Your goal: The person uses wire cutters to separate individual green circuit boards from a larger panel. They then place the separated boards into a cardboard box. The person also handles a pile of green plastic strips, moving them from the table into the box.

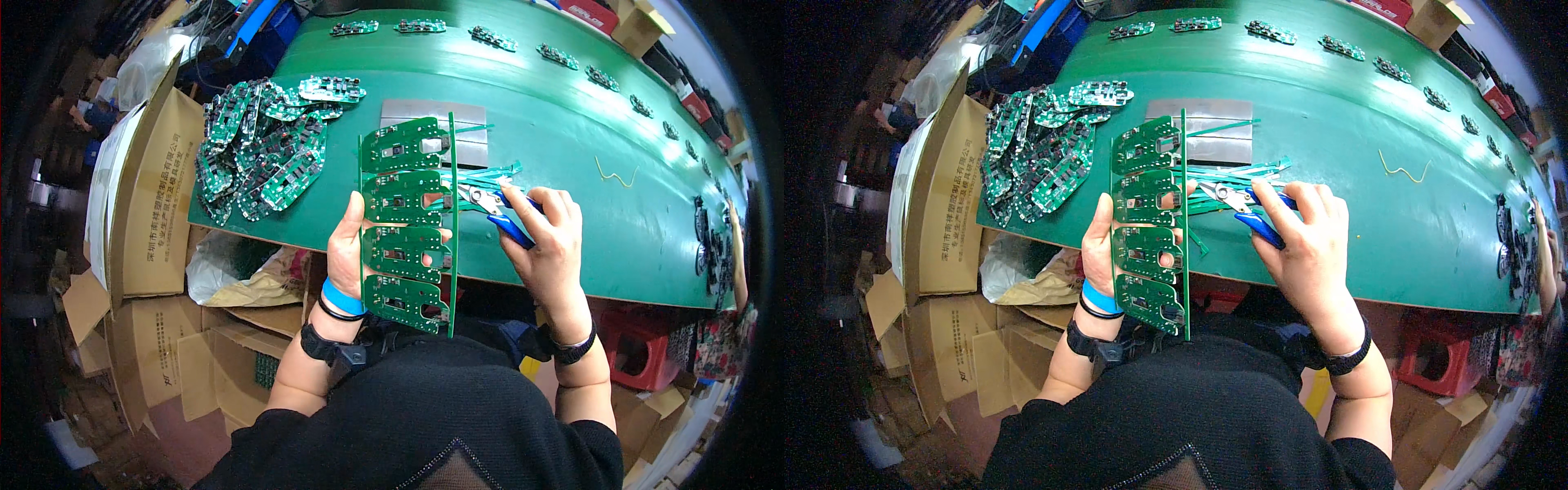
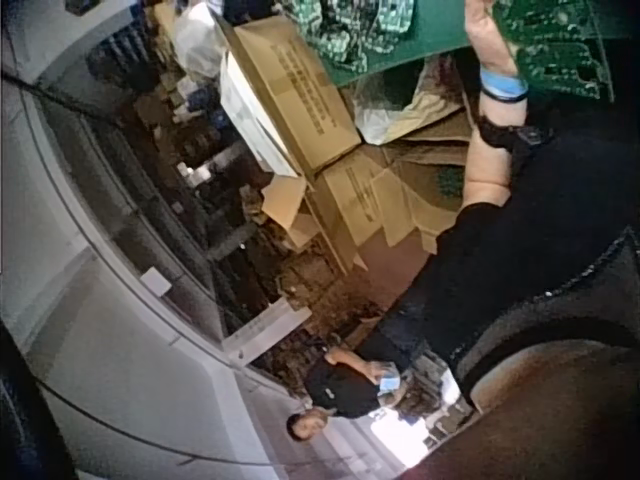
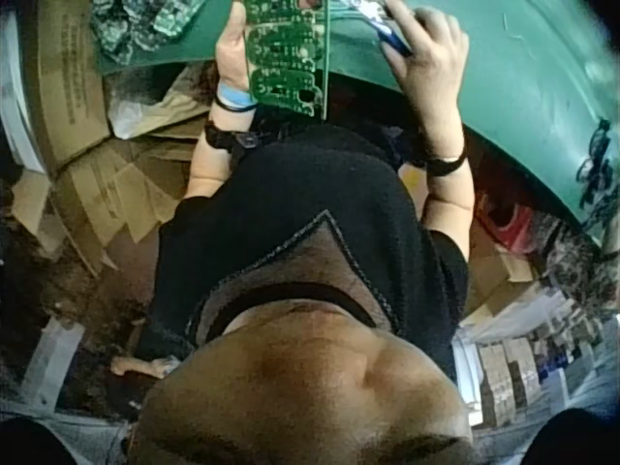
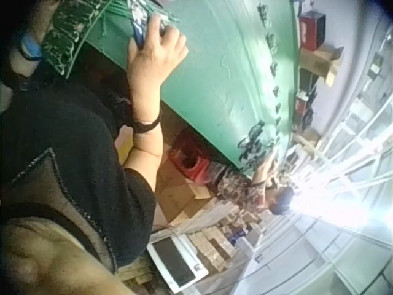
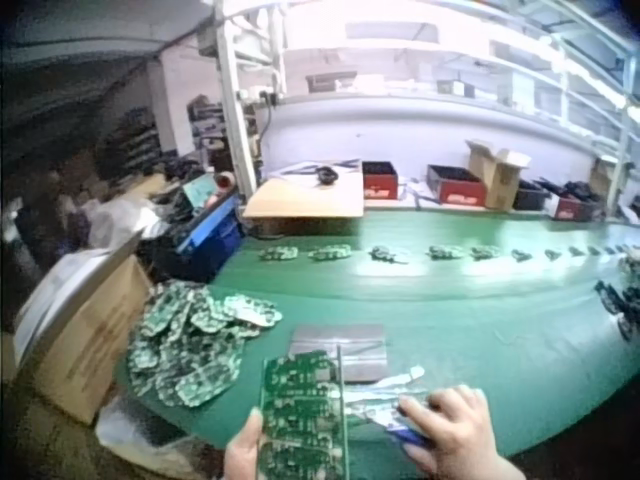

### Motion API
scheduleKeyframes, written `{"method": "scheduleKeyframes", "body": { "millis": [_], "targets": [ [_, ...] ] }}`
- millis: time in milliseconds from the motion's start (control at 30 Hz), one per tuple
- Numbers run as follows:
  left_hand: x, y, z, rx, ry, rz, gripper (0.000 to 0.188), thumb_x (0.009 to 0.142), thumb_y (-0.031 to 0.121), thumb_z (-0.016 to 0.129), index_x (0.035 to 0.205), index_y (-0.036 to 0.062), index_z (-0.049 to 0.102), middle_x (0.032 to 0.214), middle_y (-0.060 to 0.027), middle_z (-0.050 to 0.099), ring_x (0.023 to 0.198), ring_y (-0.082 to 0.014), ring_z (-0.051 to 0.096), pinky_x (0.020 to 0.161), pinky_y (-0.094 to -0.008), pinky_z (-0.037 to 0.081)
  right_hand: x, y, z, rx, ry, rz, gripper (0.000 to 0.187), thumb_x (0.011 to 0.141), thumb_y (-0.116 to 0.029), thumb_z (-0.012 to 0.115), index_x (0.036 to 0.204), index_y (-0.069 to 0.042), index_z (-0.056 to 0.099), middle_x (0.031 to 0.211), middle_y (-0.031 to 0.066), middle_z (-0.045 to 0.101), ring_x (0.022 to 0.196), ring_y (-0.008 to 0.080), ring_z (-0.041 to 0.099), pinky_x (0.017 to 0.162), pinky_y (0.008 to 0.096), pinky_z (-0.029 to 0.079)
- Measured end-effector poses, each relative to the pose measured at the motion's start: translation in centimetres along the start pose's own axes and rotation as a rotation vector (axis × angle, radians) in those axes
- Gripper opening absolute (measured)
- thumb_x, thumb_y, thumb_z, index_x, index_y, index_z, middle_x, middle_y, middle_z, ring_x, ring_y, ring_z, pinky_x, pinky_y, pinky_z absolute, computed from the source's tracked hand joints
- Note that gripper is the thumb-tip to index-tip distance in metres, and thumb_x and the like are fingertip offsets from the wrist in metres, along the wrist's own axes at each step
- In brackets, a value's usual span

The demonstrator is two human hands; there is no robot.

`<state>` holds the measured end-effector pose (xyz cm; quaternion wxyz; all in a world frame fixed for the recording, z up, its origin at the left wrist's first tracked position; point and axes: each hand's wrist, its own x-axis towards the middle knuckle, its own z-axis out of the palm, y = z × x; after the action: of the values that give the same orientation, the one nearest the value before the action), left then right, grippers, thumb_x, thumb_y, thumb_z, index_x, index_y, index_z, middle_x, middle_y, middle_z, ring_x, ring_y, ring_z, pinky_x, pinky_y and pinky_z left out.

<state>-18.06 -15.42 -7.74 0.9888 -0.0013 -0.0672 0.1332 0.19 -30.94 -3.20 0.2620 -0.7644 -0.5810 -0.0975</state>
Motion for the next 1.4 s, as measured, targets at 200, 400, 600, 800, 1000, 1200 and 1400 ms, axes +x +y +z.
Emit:
{"method": "scheduleKeyframes", "body": {
  "millis": [200, 400, 600, 800, 1000, 1200, 1400],
  "targets": [
    [0.2, -0.2, -0.2, 0.029, 0.025, 0.005, 0.067, 0.097, 0.053, 0.022, 0.148, 0.0102, 0.015, 0.146, -0.0246, 0.026, 0.119, -0.0488, 0.046, 0.084, -0.0552, 0.053, -0.1, -0.2, 0.3, 0.004, -0.01, 0.009, 0.06, 0.061, -0.013, 0.074, 0.119, -0.014, 0.06, 0.097, 0.0089, 0.054, 0.09, 0.0268, 0.052, 0.08, 0.039, 0.039],
    [0.2, -0.2, 0.8, 0.196, 0.089, 0.042, 0.07, 0.097, 0.054, 0.026, 0.145, 0.0037, 0.021, 0.146, -0.0255, 0.027, 0.114, -0.0426, 0.052, 0.084, -0.0537, 0.053, -0.2, 0.3, -0.1, 0.054, 0.017, 0.076, 0.058, 0.062, -0.013, 0.073, 0.118, -0.012, 0.06, 0.103, 0.0121, 0.055, 0.096, 0.03, 0.052, 0.088, 0.0401, 0.039],
    [0.6, -0.4, 2.2, 0.497, 0.344, 0.02, 0.068, 0.097, 0.056, 0.022, 0.139, 0.0039, 0.034, 0.129, -0.0236, 0.05, 0.11, -0.0359, 0.057, 0.084, -0.0483, 0.054, 0.3, -0.4, -2.0, 0.036, 0.046, 0.031, 0.056, 0.062, -0.013, 0.071, 0.117, -0.012, 0.062, 0.104, 0.0116, 0.055, 0.1, 0.0303, 0.051, 0.091, 0.042, 0.038],
    [0.9, -1.3, 3.5, 0.629, 0.334, 0.083, 0.054, 0.102, 0.041, 0.019, 0.138, 0.0039, 0.033, 0.127, -0.0178, 0.052, 0.107, -0.0284, 0.06, 0.085, -0.0425, 0.055, 0.9, -2.2, -0.9, -0.061, -0.026, -0.058, 0.065, 0.061, -0.018, 0.073, 0.124, -0.016, 0.056, 0.108, 0.0102, 0.052, 0.106, 0.0307, 0.048, 0.094, 0.0448, 0.033],
    [0.8, -1.4, 3.7, 0.771, 0.281, 0.136, 0.049, 0.103, 0.035, 0.021, 0.138, 0.0029, 0.032, 0.127, -0.0167, 0.052, 0.109, -0.0258, 0.059, 0.089, -0.0388, 0.054, 1.2, -2.5, -0.7, -0.088, -0.027, -0.082, 0.066, 0.061, -0.019, 0.073, 0.125, -0.017, 0.056, 0.108, 0.01, 0.052, 0.106, 0.0304, 0.048, 0.093, 0.0446, 0.033],
    [1.1, -1.7, 3.7, 0.899, 0.305, 0.179, 0.053, 0.102, 0.039, 0.021, 0.138, 0.0022, 0.031, 0.127, -0.0193, 0.051, 0.108, -0.0298, 0.059, 0.087, -0.0435, 0.054, 1.2, -2.4, -0.8, -0.102, -0.04, -0.08, 0.066, 0.061, -0.019, 0.073, 0.125, -0.017, 0.056, 0.107, 0.0097, 0.052, 0.105, 0.0301, 0.048, 0.093, 0.0446, 0.033],
    [1.2, -1.4, 3.5, 0.961, 0.296, 0.182, 0.054, 0.102, 0.041, 0.02, 0.138, 0.002, 0.031, 0.127, -0.0203, 0.051, 0.109, -0.0317, 0.059, 0.089, -0.045, 0.053, 1.3, -2.3, -0.6, -0.065, -0.038, -0.074, 0.067, 0.061, -0.019, 0.073, 0.126, -0.018, 0.055, 0.107, 0.0099, 0.052, 0.104, 0.03, 0.048, 0.092, 0.0444, 0.034]
  ]
}}
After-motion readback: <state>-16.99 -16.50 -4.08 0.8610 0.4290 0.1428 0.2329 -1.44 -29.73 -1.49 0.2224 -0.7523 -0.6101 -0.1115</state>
